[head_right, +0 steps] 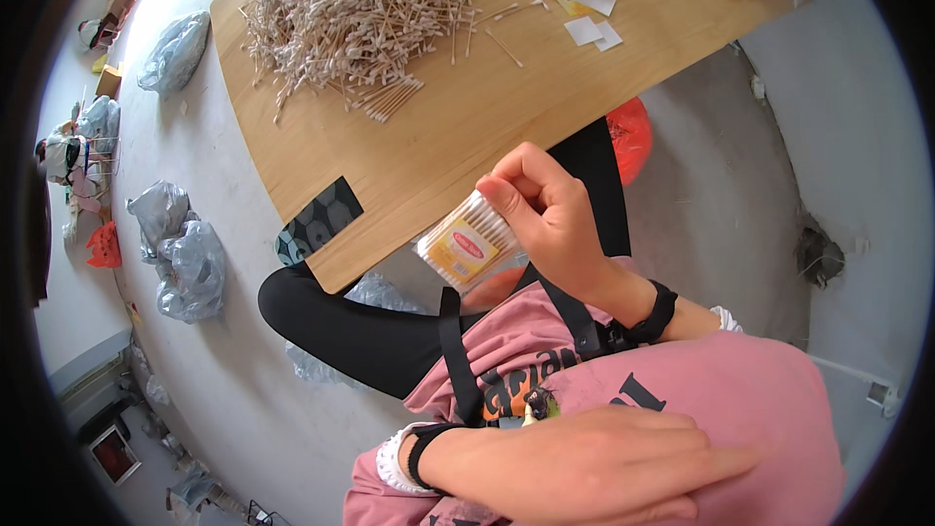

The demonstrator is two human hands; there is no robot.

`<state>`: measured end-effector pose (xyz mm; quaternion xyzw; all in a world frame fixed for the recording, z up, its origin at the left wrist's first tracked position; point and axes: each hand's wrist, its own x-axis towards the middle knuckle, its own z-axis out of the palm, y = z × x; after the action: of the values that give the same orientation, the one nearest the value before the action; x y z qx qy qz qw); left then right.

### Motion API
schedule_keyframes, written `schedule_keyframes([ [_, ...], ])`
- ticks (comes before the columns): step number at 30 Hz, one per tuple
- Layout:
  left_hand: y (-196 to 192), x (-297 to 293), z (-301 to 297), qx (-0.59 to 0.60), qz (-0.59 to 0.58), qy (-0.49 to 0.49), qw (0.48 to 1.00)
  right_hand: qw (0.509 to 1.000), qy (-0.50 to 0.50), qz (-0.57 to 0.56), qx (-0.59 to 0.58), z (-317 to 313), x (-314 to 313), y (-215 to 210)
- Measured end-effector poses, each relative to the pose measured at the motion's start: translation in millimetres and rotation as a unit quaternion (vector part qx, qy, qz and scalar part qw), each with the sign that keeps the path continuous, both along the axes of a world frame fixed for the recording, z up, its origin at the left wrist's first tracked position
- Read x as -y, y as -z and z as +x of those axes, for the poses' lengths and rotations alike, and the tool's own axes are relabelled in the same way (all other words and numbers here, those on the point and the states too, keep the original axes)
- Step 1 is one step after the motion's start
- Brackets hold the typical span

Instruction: Packaging cotton swabs into individual plastic packets.

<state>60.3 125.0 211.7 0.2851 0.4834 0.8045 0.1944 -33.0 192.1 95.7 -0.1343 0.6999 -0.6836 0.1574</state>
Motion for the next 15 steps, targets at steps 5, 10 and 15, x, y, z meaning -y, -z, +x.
schedule_keyframes([
  [5,46,27,1,0.081,0.109,0.023,0.990,0.988,-0.079,-0.081,0.107,-21,-20,-11],
  [10,57,56,14,0.184,0.102,0.016,0.977,0.850,-0.302,-0.418,0.104,-64,-68,-30],
  [15,63,67,21,0.254,0.023,-0.072,0.964,0.741,-0.522,-0.421,0.038,-53,-48,-111],
])
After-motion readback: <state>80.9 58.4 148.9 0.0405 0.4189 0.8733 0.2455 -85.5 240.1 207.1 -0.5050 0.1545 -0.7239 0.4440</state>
